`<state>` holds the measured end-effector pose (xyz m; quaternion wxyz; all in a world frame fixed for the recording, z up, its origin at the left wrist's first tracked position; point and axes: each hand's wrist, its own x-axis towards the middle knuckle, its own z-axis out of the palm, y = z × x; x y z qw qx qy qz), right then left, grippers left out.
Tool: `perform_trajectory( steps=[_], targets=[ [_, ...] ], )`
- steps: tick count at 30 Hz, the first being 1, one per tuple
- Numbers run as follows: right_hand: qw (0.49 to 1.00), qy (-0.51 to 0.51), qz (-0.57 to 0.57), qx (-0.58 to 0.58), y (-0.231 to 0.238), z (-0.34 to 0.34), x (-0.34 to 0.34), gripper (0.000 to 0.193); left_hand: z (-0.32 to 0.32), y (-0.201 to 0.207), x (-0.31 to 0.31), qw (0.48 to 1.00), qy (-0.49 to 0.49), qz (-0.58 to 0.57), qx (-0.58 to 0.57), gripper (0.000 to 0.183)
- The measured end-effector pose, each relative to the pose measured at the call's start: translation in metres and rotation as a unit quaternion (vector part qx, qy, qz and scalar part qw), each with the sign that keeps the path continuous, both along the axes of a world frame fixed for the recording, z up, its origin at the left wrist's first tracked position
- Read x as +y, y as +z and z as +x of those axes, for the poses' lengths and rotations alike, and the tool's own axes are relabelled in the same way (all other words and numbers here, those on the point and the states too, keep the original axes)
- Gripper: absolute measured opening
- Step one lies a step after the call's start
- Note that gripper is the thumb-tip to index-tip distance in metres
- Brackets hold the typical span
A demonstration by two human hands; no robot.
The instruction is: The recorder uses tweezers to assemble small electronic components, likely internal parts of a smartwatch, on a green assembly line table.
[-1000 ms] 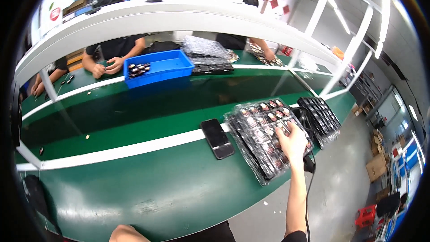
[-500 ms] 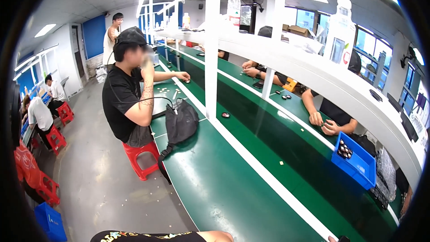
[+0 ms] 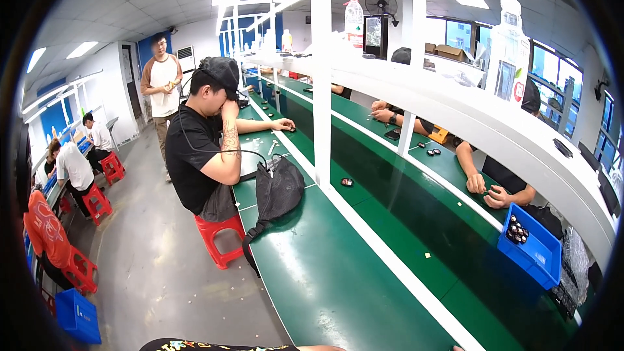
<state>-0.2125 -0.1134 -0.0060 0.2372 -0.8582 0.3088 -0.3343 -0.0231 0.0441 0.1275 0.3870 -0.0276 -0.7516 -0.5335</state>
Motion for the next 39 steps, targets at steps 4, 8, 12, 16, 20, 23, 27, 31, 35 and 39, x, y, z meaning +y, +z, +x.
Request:
perform_trajectory(
  steps=[4,8,12,16,20,23,27,31,35,39],
  targets=[
    [0.999,0.006,0.032,0.003,0.004,-0.002,0.0,0.027,-0.006,-0.001,-0.006,1.0,-0.013,0.011,0.004,0.029],
    [0.996,-0.009,0.09,-0.002,0.001,0.0,0.0,0.028,-0.015,-0.004,-0.011,0.999,-0.029,0.024,0.015,0.028],
    [0.998,-0.013,0.067,-0.002,0.005,0.002,0.0,0.028,-0.028,-0.006,-0.016,0.998,-0.043,0.037,0.031,0.028],
    [0.997,-0.015,0.075,0.002,0.007,0.001,-0.001,0.028,-0.037,-0.003,-0.021,0.997,-0.056,0.042,0.034,0.028],
    [0.997,-0.017,0.073,0.009,0.007,0.002,0.0,0.029,-0.04,0.003,-0.022,0.997,-0.058,0.044,0.023,0.028],
    [0.997,-0.014,0.071,0.0,0.007,0.0,0.001,0.029,-0.039,0.012,-0.022,0.998,-0.049,0.041,0.013,0.028],
    [0.997,-0.012,0.078,-0.002,0.005,-0.004,0.001,0.03,-0.038,0.025,-0.022,0.999,-0.04,0.033,-0.002,0.027],
    [0.998,-0.006,0.068,-0.016,0.009,-0.004,0.003,0.029,-0.041,0.037,-0.021,0.999,-0.034,0.028,-0.017,0.027],
    [0.998,0.006,0.064,-0.017,-0.001,0.005,0.0,0.029,-0.043,0.05,-0.022,0.999,-0.012,0.027,-0.03,0.027],
    [0.993,-0.063,0.104,-0.005,-0.001,-0.006,-0.003,0.028,-0.05,0.053,-0.029,0.992,0.056,0.092,-0.065,0.023]
  ],
)
